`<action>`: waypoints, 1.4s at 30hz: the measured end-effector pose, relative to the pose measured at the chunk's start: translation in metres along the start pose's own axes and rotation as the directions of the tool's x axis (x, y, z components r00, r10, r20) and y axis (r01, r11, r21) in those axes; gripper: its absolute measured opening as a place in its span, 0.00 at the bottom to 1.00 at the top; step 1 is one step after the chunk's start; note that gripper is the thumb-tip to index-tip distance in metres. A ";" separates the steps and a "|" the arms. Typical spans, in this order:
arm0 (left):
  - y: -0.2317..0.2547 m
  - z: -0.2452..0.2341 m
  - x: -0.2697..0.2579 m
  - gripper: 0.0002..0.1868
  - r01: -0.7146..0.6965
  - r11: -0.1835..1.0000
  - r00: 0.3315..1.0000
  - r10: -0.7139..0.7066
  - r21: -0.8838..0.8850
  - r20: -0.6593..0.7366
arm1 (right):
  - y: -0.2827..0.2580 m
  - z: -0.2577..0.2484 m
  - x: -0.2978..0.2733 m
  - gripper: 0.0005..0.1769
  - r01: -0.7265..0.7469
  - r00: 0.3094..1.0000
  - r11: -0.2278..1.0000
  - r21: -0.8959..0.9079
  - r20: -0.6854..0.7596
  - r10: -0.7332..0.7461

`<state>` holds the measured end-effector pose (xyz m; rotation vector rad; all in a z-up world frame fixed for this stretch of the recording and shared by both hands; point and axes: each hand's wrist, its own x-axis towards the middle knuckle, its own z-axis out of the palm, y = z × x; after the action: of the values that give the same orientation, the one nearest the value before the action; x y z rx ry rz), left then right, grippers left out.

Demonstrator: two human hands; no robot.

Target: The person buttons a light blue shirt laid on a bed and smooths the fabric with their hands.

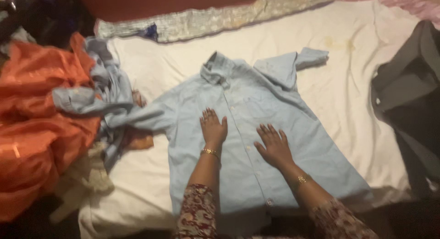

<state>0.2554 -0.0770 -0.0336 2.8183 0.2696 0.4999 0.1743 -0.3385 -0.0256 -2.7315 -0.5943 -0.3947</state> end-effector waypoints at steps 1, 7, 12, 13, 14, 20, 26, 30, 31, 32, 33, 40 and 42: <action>0.003 -0.002 -0.019 0.41 -0.022 1.000 0.999 0.021 -0.020 -0.038 | 0.002 0.004 -0.002 0.35 0.027 0.999 1.000 -0.011 -0.040 -0.028; 0.028 -0.035 -0.143 0.40 -0.170 0.979 0.985 0.170 -0.114 -0.009 | 0.007 0.008 -0.001 0.35 0.061 0.996 0.998 0.002 -0.060 -0.060; 0.039 -0.070 -0.244 0.41 -0.226 0.965 0.972 0.233 -0.135 0.042 | 0.002 0.001 -0.002 0.35 0.005 1.000 1.000 0.028 -0.010 -0.005; 0.037 -0.075 -0.253 0.41 -0.227 0.964 0.970 0.237 -0.138 0.055 | 0.002 0.001 -0.002 0.35 -0.001 1.000 1.000 0.022 -0.003 0.001; 0.035 -0.080 -0.258 0.41 -0.229 0.963 0.968 0.240 -0.141 0.068 | 0.002 0.001 -0.002 0.35 -0.006 1.000 1.000 0.015 0.005 0.006; -0.007 -0.086 -0.198 0.47 -0.158 0.987 0.985 0.160 -0.039 0.058 | 0.003 0.002 -0.004 0.35 -0.014 1.000 1.000 0.009 0.001 0.014; -0.078 -0.086 -0.117 0.48 0.155 0.983 0.987 -0.158 0.097 0.033 | 0.000 -0.002 -0.003 0.36 -0.033 0.999 0.999 0.034 0.014 0.033; -0.099 -0.096 -0.101 0.47 0.236 0.968 0.971 -0.233 0.084 -0.043 | -0.002 -0.005 -0.003 0.36 -0.039 0.999 0.999 0.029 0.010 0.039; -0.099 -0.098 -0.102 0.46 0.283 0.956 0.959 -0.279 0.081 -0.052 | -0.002 -0.005 -0.003 0.36 -0.034 0.999 0.999 0.026 0.005 0.034; -0.099 -0.101 -0.102 0.45 0.328 0.941 0.944 -0.324 0.077 -0.061 | -0.001 -0.004 -0.003 0.36 -0.030 1.000 0.999 0.023 0.001 0.030; -0.098 -0.103 -0.105 0.45 0.327 0.942 0.945 -0.323 0.076 -0.056 | -0.001 -0.004 -0.003 0.36 -0.034 0.999 0.999 0.022 0.003 0.034; -0.092 -0.131 -0.114 0.29 0.544 0.838 0.829 -0.532 0.029 -0.172 | -0.003 -0.008 -0.003 0.35 -0.022 1.000 0.999 0.028 -0.020 0.022; -0.095 -0.135 -0.115 0.26 0.569 0.822 0.819 -0.563 0.026 -0.114 | -0.005 -0.010 -0.004 0.35 -0.030 0.999 0.999 0.037 -0.010 0.031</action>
<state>0.0875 0.0173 0.0253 2.5755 1.1201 0.4933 0.1667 -0.3396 -0.0170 -2.6982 -0.5511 -0.3860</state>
